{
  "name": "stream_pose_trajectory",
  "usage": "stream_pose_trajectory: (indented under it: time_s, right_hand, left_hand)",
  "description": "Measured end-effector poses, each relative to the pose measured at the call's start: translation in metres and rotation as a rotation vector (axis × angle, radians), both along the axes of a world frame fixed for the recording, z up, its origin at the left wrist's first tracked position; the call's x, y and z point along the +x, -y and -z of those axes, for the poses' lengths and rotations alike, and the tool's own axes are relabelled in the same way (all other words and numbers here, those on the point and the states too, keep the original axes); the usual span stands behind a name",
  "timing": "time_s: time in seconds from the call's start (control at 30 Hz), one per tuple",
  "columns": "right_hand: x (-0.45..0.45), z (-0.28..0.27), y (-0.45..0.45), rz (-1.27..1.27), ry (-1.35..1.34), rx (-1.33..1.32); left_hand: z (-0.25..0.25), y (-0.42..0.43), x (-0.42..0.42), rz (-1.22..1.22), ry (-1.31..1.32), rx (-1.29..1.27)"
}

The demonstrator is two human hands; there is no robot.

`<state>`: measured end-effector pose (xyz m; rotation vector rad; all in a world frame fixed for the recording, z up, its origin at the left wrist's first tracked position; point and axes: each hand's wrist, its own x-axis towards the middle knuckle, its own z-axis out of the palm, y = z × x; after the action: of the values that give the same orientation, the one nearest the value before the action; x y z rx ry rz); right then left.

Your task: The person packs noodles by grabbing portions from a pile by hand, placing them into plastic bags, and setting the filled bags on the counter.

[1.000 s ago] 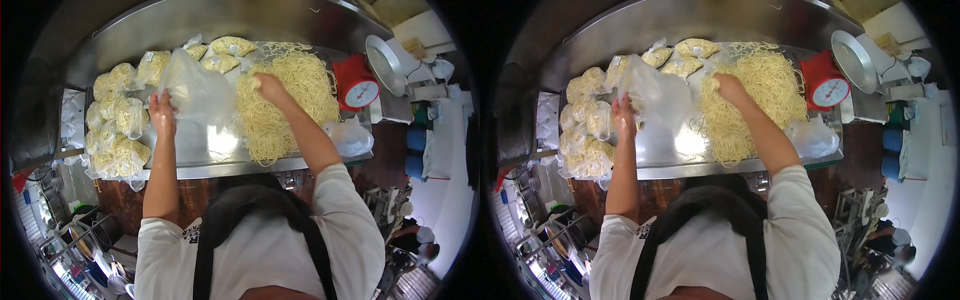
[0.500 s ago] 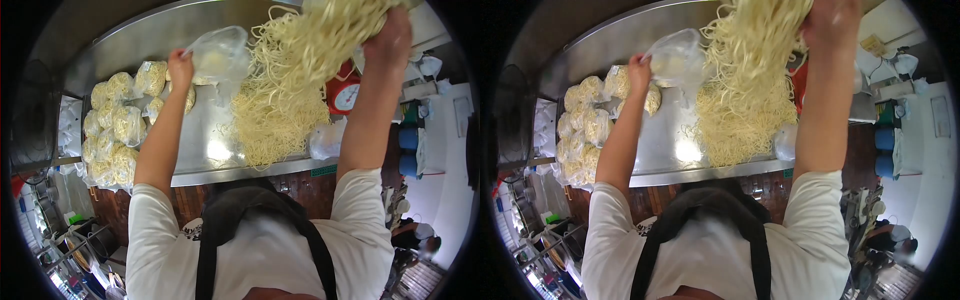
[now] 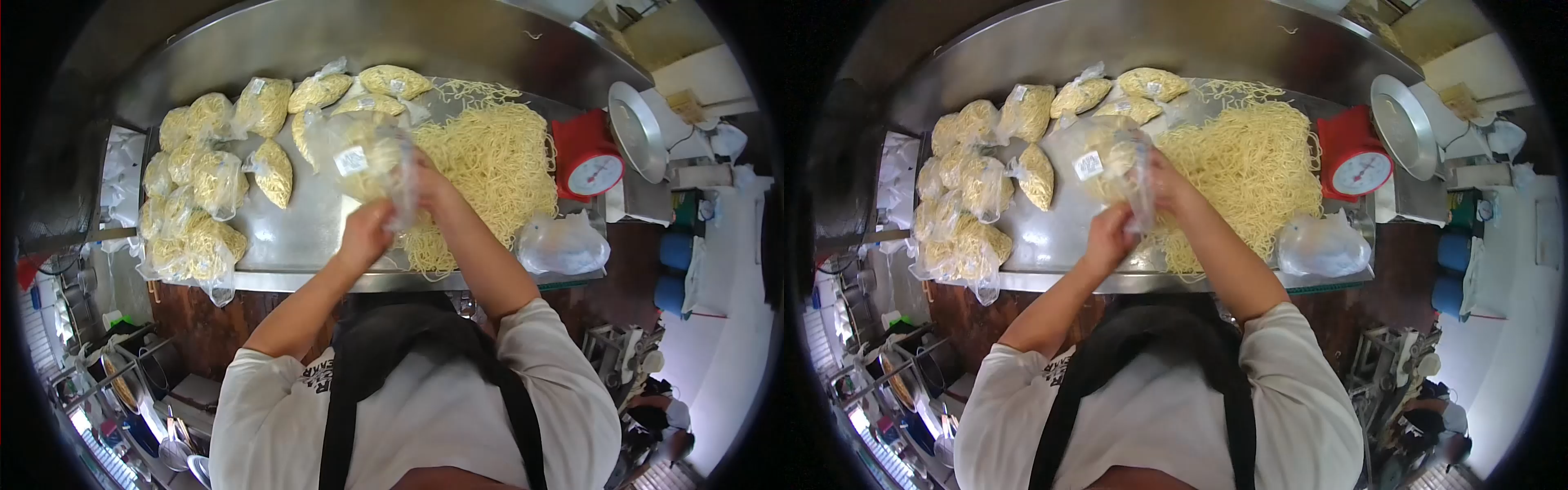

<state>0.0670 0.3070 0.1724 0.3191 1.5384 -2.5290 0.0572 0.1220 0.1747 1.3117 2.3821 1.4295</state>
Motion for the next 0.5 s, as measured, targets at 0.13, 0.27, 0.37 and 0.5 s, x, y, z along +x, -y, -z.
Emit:
stream_pose_trajectory:
  time_s: [0.13, 0.27, 0.37, 0.5]
  right_hand:
    - [0.0, 0.034, 0.022, -0.313, -0.222, 1.291]
    - [-0.015, 0.101, 0.022, -0.384, -0.169, 1.55]
    - [-0.046, 0.163, 0.014, -0.386, -0.199, 1.488]
    - [-0.075, 0.122, 0.039, -0.036, -0.203, 0.129]
  left_hand:
    - [0.066, 0.026, -0.02, -0.276, 0.155, -0.148]
    - [0.108, 0.033, -0.015, -0.357, 0.285, -0.155]
    - [0.109, 0.024, -0.001, -0.284, 0.273, -0.191]
    - [0.073, 0.014, 0.011, -0.033, 0.311, -0.117]
